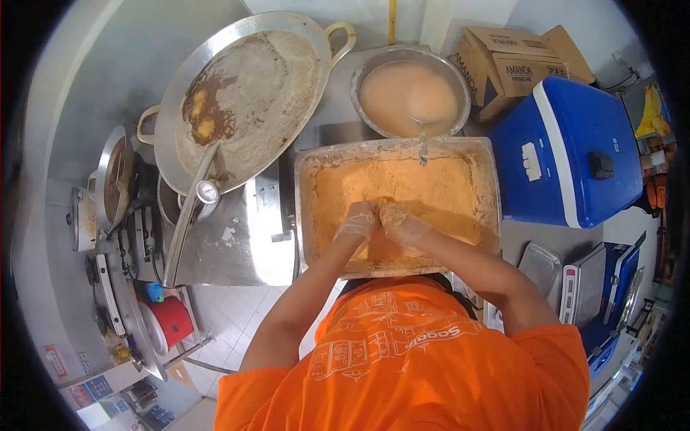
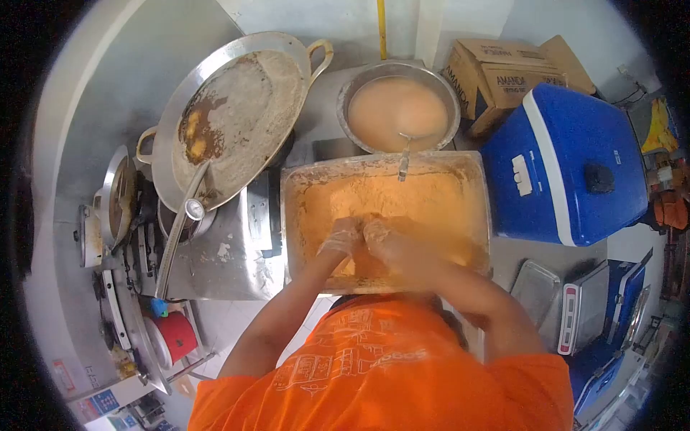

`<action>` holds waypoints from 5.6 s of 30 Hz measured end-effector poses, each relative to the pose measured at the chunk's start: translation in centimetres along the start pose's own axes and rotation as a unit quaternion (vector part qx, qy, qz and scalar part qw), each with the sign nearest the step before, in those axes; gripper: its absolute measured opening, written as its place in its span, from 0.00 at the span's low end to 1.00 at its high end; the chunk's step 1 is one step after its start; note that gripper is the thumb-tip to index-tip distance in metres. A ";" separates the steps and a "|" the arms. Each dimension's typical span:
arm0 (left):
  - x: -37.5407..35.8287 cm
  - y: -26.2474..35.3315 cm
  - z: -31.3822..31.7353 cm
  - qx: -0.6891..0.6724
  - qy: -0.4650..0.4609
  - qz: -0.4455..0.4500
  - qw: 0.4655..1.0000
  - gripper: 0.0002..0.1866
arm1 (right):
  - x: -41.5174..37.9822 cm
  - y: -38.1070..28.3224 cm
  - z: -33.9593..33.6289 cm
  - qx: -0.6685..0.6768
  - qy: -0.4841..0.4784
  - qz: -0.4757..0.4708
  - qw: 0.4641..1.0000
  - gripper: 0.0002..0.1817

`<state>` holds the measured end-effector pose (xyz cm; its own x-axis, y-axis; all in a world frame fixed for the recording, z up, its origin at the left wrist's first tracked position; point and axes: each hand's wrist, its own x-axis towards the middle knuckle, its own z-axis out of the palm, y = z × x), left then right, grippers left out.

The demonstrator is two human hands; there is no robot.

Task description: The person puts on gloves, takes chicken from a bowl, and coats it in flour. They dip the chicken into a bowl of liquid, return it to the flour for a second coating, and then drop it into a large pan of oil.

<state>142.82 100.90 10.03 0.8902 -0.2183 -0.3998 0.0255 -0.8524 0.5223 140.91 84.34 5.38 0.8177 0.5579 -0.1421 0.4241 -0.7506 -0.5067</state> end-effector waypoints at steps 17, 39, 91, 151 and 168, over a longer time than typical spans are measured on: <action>1.2 -3.5 1.3 0.024 0.055 0.008 0.998 0.15 | -0.3 -1.3 -0.3 -0.222 0.012 -0.109 0.969 0.22; 1.6 -3.4 4.7 -0.080 -0.006 0.040 0.996 0.19 | 5.4 1.9 1.5 0.007 0.007 0.143 0.990 0.12; 0.4 -2.0 1.0 -0.101 0.040 -0.004 0.994 0.15 | 3.0 0.5 -1.6 0.135 0.060 0.134 0.980 0.12; -16.4 -4.7 -2.7 -0.191 0.199 0.022 0.961 0.20 | 2.2 -2.0 -8.3 -0.124 0.046 0.164 0.978 0.18; -16.8 -3.7 -3.8 -0.172 0.171 -0.006 0.970 0.22 | 2.5 -2.8 -6.6 -0.040 -0.044 0.113 0.992 0.24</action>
<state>129.53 109.51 17.64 0.9863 0.0105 -0.1648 0.1342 -0.6325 0.7629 144.37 85.48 12.06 0.8599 0.3986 -0.3190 0.2665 -0.8834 -0.3853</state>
